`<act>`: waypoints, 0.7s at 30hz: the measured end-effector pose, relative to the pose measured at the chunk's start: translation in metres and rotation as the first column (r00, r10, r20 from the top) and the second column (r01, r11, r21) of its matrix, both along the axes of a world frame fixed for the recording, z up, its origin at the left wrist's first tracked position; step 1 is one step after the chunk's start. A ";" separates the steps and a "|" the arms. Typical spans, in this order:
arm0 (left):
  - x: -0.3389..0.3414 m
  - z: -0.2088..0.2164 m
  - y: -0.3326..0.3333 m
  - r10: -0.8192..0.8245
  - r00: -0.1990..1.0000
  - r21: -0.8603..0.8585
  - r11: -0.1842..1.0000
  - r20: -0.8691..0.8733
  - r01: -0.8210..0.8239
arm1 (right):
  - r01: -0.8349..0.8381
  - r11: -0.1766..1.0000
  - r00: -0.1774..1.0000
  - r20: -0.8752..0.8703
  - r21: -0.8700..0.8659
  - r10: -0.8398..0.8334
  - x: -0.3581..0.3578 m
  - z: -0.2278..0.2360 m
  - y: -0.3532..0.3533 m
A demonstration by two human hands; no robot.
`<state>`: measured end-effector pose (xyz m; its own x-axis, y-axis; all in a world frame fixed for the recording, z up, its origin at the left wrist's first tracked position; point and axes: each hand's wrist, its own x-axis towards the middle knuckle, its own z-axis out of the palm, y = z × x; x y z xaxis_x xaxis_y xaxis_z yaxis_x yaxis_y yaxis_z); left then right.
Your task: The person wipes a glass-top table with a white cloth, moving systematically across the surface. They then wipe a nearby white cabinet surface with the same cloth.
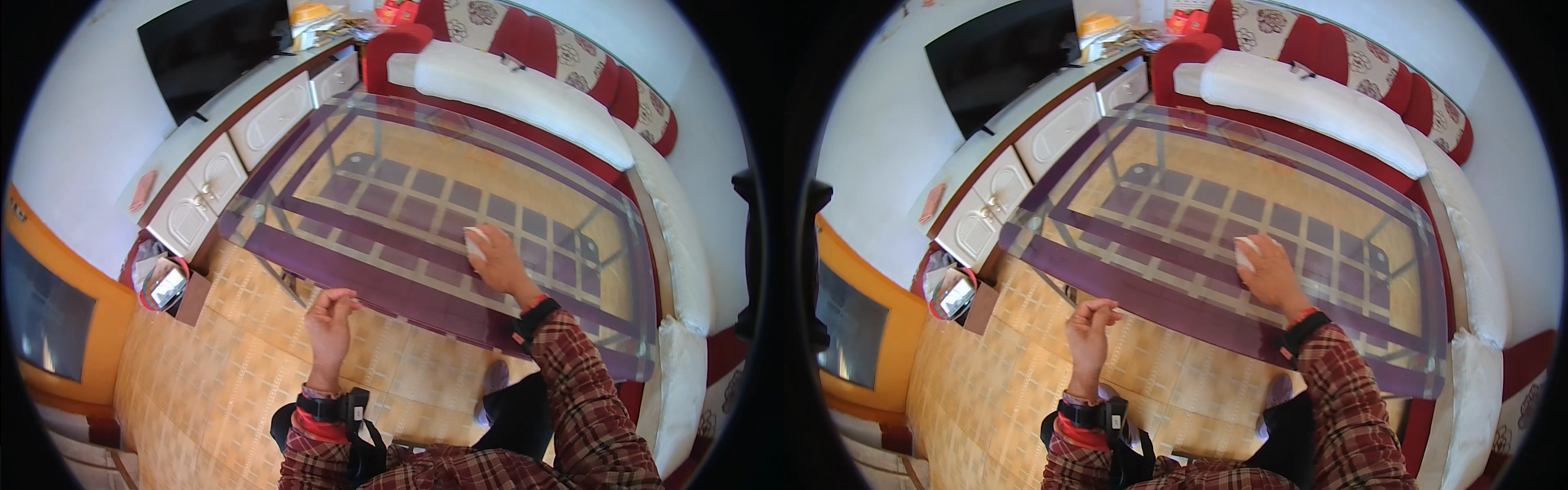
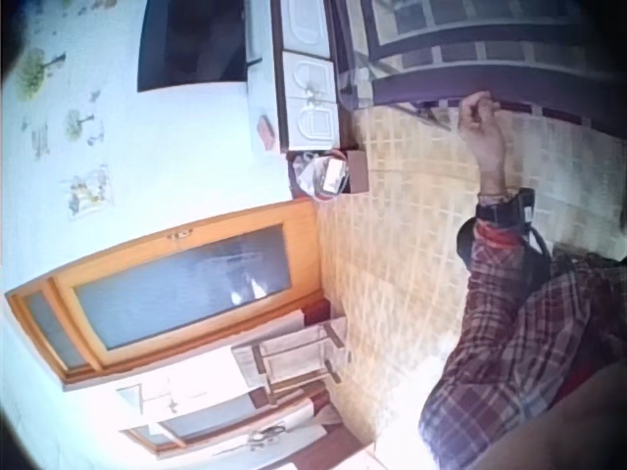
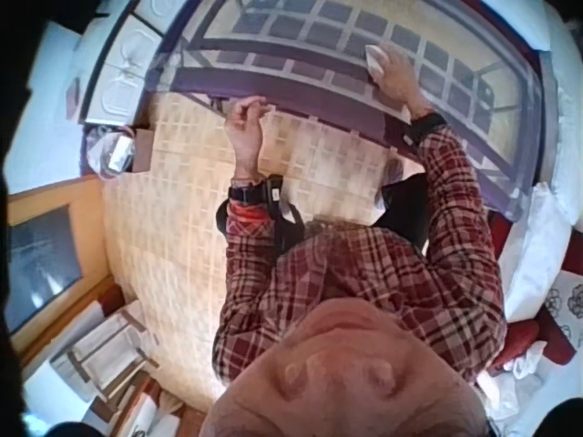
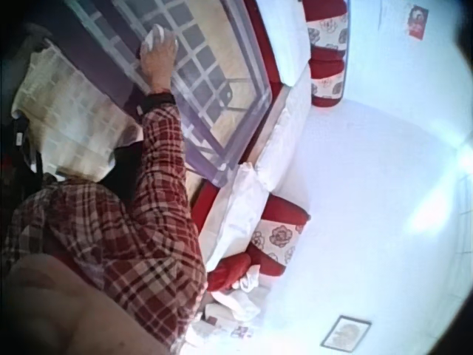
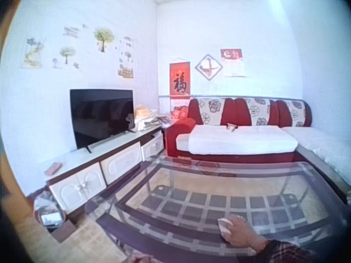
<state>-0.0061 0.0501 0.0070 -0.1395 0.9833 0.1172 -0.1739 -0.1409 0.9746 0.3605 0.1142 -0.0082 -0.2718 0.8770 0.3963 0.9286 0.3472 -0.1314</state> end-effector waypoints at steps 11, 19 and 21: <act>-0.016 0.015 -0.009 0.036 0.995 -0.040 0.999 0.093 -0.033 | 0.611 0.787 0.790 0.009 -0.084 -0.613 0.200 0.001 -0.210; -0.035 0.030 -0.017 0.059 0.996 -0.006 0.998 0.070 -0.059 | 0.239 0.934 0.956 0.105 0.266 -0.275 0.095 -0.028 -0.049; -0.037 0.034 -0.017 0.068 0.996 -0.005 0.998 0.051 -0.067 | 0.256 0.934 0.965 -0.015 0.250 -0.261 0.031 -0.024 0.002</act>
<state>-0.0427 0.0327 0.0406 -0.2113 0.9717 0.1054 -0.2136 -0.1512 0.9651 0.3917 0.1157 -0.0324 -0.0579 0.7923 0.6073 0.9920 0.1140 -0.0541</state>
